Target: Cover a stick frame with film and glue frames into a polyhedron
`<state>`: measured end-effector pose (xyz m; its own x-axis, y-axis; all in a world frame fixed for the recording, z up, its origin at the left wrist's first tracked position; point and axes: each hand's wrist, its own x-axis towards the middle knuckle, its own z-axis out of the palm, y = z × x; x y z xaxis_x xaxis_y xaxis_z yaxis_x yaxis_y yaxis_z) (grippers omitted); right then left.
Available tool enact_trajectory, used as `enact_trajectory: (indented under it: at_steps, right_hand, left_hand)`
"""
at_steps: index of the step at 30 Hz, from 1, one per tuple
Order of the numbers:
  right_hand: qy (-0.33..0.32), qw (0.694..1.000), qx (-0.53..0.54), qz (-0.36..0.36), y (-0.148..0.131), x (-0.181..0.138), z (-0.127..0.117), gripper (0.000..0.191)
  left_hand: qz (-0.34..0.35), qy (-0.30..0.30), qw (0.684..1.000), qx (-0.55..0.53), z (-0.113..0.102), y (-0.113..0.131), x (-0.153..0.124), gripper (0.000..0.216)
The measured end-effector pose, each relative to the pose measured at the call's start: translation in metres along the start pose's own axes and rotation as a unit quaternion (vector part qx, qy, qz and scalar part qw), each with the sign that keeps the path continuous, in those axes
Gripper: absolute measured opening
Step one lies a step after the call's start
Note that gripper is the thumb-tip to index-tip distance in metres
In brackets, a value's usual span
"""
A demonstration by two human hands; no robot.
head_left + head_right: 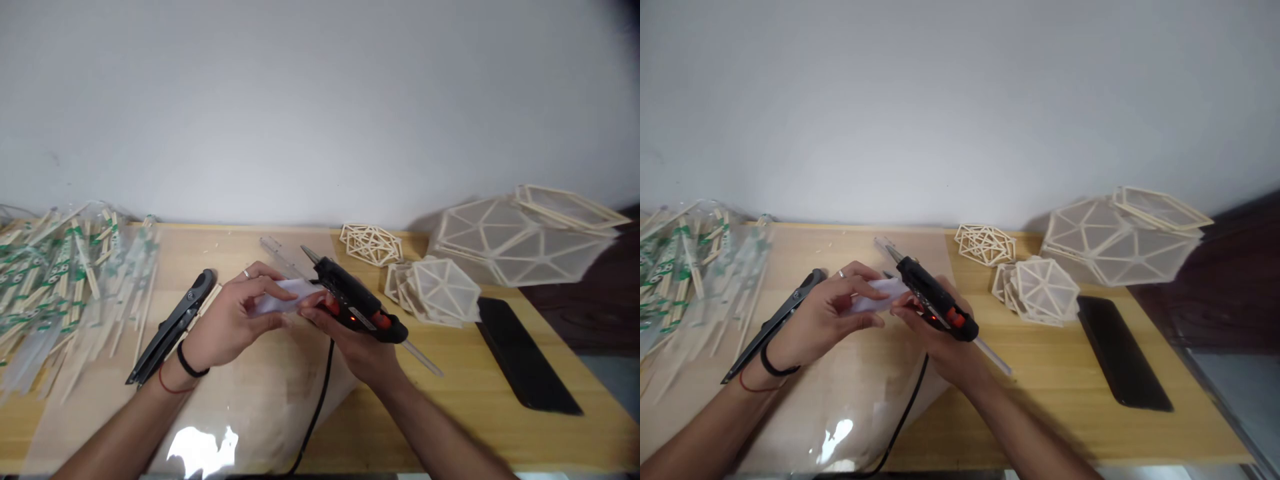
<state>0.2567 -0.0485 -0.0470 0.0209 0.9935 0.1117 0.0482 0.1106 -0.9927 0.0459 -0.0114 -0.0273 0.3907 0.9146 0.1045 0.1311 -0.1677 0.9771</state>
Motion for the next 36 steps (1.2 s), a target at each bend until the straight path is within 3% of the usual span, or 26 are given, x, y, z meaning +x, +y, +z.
enact_trajectory:
  at_steps: [7, 12, 19, 28, 36]
  right_hand:
    - [-0.026, 1.0, -0.003, 0.013, 0.0, 0.004, -0.001, 0.02]
    - [-0.057, 0.998, 0.012, -0.003, 0.0, 0.004, -0.007, 0.021]
    - [-0.061, 0.987, -0.095, -0.119, -0.012, 0.007, -0.016, 0.017]
    - [-0.146, 0.98, -0.124, -0.061, -0.019, 0.009, -0.014, 0.011]
    - [-0.149, 0.979, -0.135, -0.029, -0.017, 0.01, -0.013, 0.017]
  left_hand:
    - [0.032, 0.024, 0.997, 0.06, 0.004, 0.002, -0.001, 0.02]
    - [0.025, 0.034, 0.999, -0.014, 0.001, 0.0, 0.0, 0.02]
    - [0.022, 0.091, 0.991, -0.091, -0.007, 0.002, 0.006, 0.023]
    - [0.034, 0.082, 0.991, -0.104, -0.014, -0.003, 0.005, 0.022]
    - [0.031, 0.086, 0.99, -0.108, -0.014, -0.001, 0.006, 0.021]
